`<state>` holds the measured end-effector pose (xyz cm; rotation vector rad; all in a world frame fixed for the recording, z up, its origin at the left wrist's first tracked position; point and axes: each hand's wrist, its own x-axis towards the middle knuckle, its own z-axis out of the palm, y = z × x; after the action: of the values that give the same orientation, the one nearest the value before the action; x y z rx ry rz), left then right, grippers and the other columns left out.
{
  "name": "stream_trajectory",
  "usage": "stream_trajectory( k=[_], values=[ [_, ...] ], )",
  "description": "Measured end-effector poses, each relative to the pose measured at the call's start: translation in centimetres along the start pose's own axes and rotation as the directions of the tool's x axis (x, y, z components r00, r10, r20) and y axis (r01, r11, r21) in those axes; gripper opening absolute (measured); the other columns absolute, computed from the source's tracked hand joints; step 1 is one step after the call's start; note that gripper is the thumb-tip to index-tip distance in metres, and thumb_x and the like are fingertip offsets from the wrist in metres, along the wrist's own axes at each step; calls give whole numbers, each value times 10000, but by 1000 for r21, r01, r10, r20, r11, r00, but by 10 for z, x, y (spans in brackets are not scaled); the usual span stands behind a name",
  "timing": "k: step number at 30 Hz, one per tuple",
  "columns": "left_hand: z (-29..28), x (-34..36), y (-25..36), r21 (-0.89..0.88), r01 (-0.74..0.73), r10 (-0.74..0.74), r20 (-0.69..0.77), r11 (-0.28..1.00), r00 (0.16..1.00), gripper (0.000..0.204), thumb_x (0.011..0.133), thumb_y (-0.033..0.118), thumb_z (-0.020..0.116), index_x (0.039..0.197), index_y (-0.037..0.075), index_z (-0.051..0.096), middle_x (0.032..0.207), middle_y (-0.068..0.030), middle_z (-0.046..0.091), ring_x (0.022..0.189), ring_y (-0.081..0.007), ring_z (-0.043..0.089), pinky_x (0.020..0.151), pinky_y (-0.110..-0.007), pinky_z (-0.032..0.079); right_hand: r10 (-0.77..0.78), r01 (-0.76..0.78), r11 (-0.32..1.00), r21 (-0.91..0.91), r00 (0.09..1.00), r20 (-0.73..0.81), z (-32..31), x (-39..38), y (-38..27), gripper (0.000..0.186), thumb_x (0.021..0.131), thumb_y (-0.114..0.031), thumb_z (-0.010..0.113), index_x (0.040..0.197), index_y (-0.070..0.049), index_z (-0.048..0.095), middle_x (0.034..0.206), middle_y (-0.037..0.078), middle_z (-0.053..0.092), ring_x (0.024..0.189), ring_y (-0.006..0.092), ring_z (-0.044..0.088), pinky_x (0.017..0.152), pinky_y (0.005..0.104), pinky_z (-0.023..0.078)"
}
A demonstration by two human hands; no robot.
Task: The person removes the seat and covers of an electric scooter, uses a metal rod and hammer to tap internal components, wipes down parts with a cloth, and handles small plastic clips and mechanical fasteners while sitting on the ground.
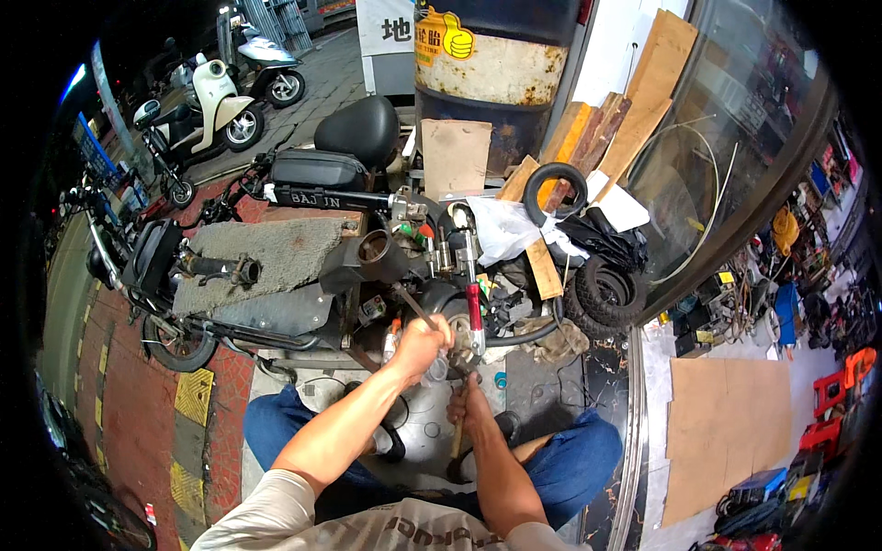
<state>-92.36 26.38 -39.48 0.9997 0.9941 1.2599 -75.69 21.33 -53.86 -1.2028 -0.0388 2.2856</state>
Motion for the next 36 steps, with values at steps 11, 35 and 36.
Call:
stream_trajectory(
  k=[11,35,36],
  values=[
    [8,32,-45,-178,-38,22,-91,983,996,166,824,-91,515,751,42,580,837,-100,650,794,-195,590,748,-333,468,-106,115,992,56,984,-142,-1,-5,-2,644,943,-808,433,783,-185,443,530,-65,274,426,125,271,445,318,256],
    [29,27,-6,-272,-40,13,-100,961,995,196,781,-138,470,711,30,545,747,-87,555,609,-175,505,531,-312,448,-112,123,983,-137,990,89,22,-33,-57,618,978,-758,439,738,-188,457,521,-56,293,388,119,236,406,312,233],
    [20,29,4,-291,-49,38,-43,955,998,181,778,-132,483,713,25,545,752,-95,565,608,-185,527,527,-323,465,-130,160,957,-243,982,134,25,-35,-54,617,981,-755,433,743,-186,453,516,-54,291,386,120,229,403,320,235]
  ],
)
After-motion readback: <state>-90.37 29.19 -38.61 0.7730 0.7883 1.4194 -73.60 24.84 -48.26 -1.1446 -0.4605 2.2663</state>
